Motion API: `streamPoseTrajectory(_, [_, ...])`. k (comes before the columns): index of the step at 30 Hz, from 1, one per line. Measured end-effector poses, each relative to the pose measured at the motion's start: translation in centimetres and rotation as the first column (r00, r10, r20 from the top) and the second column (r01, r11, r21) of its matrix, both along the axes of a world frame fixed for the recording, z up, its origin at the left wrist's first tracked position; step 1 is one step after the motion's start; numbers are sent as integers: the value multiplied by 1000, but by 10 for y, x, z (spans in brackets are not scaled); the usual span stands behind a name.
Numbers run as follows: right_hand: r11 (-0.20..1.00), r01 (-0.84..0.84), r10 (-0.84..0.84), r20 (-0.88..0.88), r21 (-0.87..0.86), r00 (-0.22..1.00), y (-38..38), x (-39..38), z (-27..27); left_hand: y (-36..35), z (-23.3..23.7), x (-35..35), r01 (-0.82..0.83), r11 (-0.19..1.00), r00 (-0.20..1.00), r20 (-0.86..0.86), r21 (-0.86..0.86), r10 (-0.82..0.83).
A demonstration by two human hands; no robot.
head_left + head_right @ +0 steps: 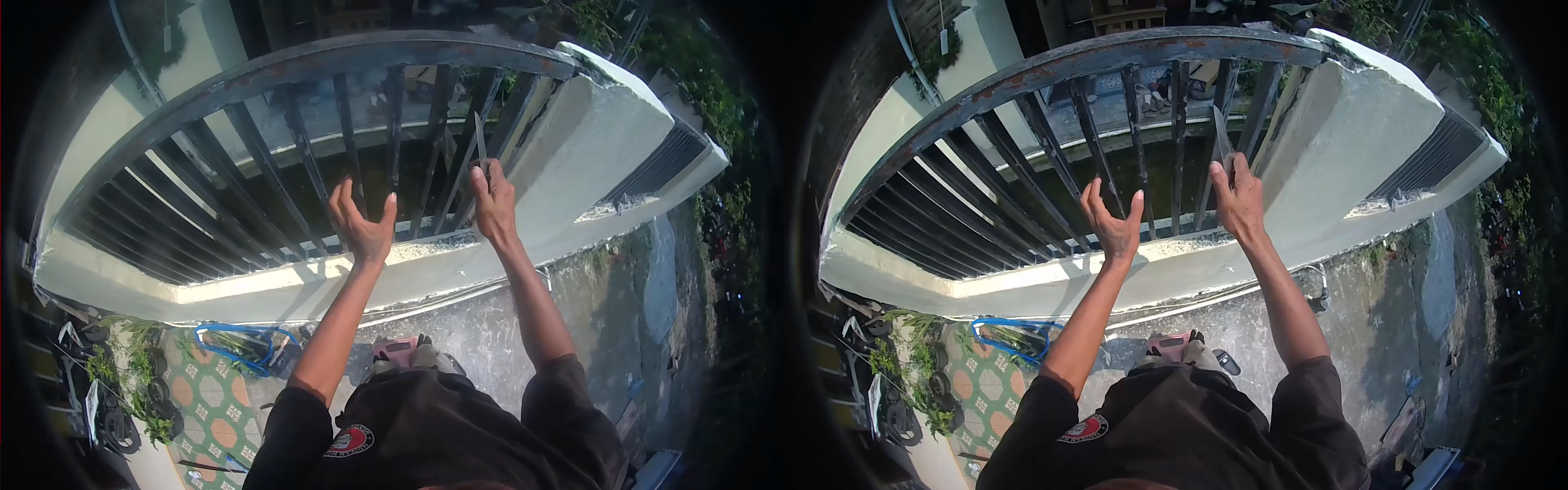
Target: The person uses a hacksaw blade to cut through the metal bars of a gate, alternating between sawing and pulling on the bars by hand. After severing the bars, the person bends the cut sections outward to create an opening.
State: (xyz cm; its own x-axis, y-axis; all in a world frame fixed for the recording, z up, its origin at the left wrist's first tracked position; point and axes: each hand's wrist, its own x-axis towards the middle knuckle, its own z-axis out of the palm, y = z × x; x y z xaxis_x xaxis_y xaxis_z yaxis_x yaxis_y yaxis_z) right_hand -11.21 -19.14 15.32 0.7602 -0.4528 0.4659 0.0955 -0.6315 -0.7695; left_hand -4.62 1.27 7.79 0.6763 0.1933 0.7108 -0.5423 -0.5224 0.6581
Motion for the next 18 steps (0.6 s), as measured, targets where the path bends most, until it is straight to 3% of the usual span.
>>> streamPoseTrajectory(1, [997, -59, 59, -5, -56, 998, -5, -1, 15, -3, 13, 0, 2, 1000, 1000, 1, 7, -2])
streamPoseTrajectory(2, [997, -59, 59, -8, -50, 998, -9, 0, 33, -7, 33, 1, 137, 986, 972, 180, 95, -153])
streamPoseTrajectory(3, [982, -71, 69, -19, -173, 997, -13, 1, 49, -11, 53, 0, 251, 947, 892, 330, 202, -307])
streamPoseTrajectory(4, [952, -89, 82, -37, -294, 996, -18, 1, 63, -20, 77, -3, 270, 939, 871, 362, 215, -333])
streamPoseTrajectory(5, [952, -102, 91, -51, -290, 995, -25, 4, 75, -29, 98, -2, 284, 932, 848, 395, 227, -355])
streamPoseTrajectory(7, [814, -86, 212, 155, -574, 965, -40, 12, 98, -45, 123, 7, 343, 922, 863, 327, 182, -385])
streamPoseTrajectory(11, [725, -62, 247, 175, -686, 953, -61, 21, 128, -72, 143, 21, 416, 908, 878, 240, 47, -415])
streamPoseTrajectory(13, [642, -110, 221, 45, -759, 974, -67, 22, 131, -80, 150, 22, 467, 884, 874, 158, -8, -460])
streamPoseTrajectory(16, [617, -127, 184, -15, -777, 983, -69, 24, 130, -83, 157, 23, 548, 825, 836, 62, -137, -545])
streamPoseTrajectory(18, [613, -157, 159, -74, -774, 985, -69, 24, 131, -88, 151, 29, 595, 773, 802, 93, -219, -590])
